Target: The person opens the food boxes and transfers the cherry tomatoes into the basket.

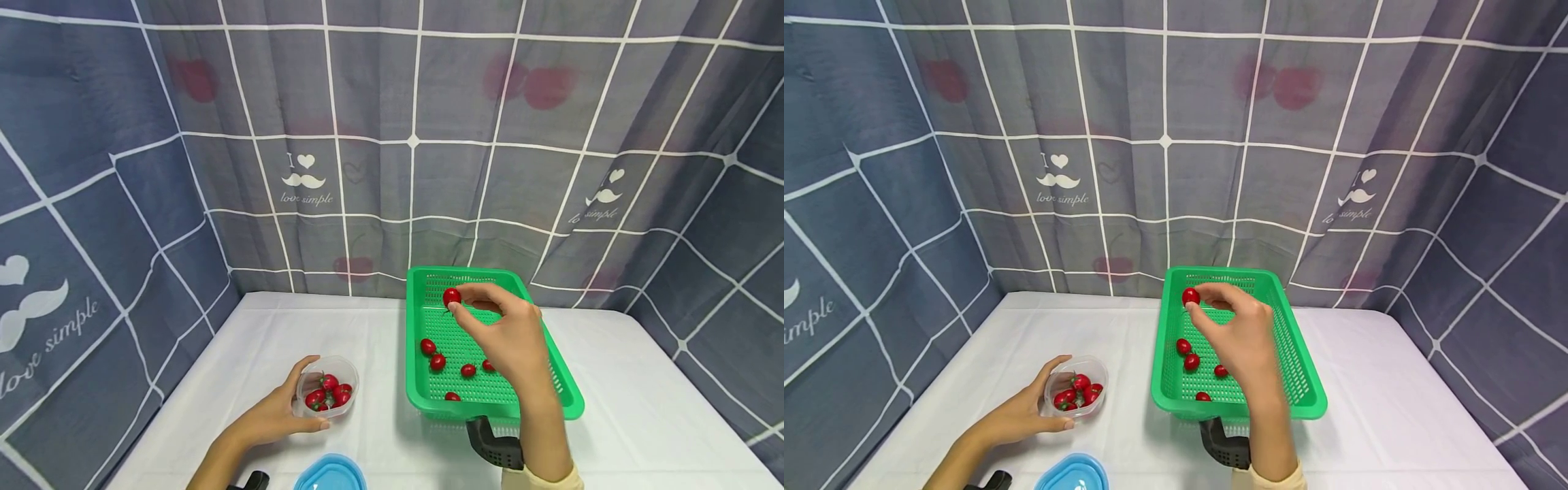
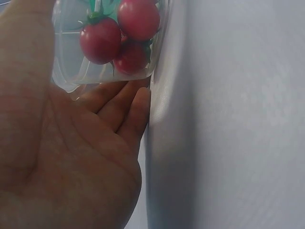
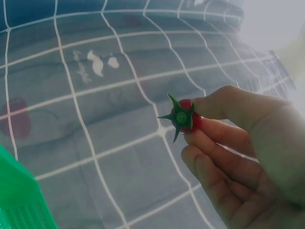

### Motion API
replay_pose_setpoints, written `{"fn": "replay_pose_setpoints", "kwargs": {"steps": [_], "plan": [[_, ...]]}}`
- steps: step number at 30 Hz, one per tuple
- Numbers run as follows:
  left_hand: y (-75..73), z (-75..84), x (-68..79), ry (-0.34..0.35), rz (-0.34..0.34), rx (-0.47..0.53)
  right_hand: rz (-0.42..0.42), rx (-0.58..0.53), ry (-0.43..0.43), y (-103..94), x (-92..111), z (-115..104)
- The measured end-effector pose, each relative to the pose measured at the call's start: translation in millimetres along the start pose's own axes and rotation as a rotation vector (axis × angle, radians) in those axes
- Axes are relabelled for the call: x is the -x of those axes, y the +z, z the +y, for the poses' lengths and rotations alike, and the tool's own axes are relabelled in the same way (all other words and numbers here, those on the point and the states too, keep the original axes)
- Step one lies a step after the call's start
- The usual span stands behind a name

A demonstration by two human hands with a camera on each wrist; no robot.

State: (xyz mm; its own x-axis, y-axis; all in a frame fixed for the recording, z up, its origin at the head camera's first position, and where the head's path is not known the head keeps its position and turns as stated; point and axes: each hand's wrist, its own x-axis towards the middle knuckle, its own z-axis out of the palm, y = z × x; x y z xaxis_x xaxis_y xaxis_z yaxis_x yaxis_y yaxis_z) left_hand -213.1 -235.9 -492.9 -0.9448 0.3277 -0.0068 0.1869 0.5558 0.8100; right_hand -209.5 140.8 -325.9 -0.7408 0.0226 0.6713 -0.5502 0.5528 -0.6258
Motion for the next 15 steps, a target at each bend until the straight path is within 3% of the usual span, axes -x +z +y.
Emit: {"fn": "replay_pose_setpoints", "kwargs": {"steps": [15], "plan": [[0.2,0.5,0.3,-0.012,0.005,-0.002,0.01,0.062,0.188,-16.4,-7,35]]}}
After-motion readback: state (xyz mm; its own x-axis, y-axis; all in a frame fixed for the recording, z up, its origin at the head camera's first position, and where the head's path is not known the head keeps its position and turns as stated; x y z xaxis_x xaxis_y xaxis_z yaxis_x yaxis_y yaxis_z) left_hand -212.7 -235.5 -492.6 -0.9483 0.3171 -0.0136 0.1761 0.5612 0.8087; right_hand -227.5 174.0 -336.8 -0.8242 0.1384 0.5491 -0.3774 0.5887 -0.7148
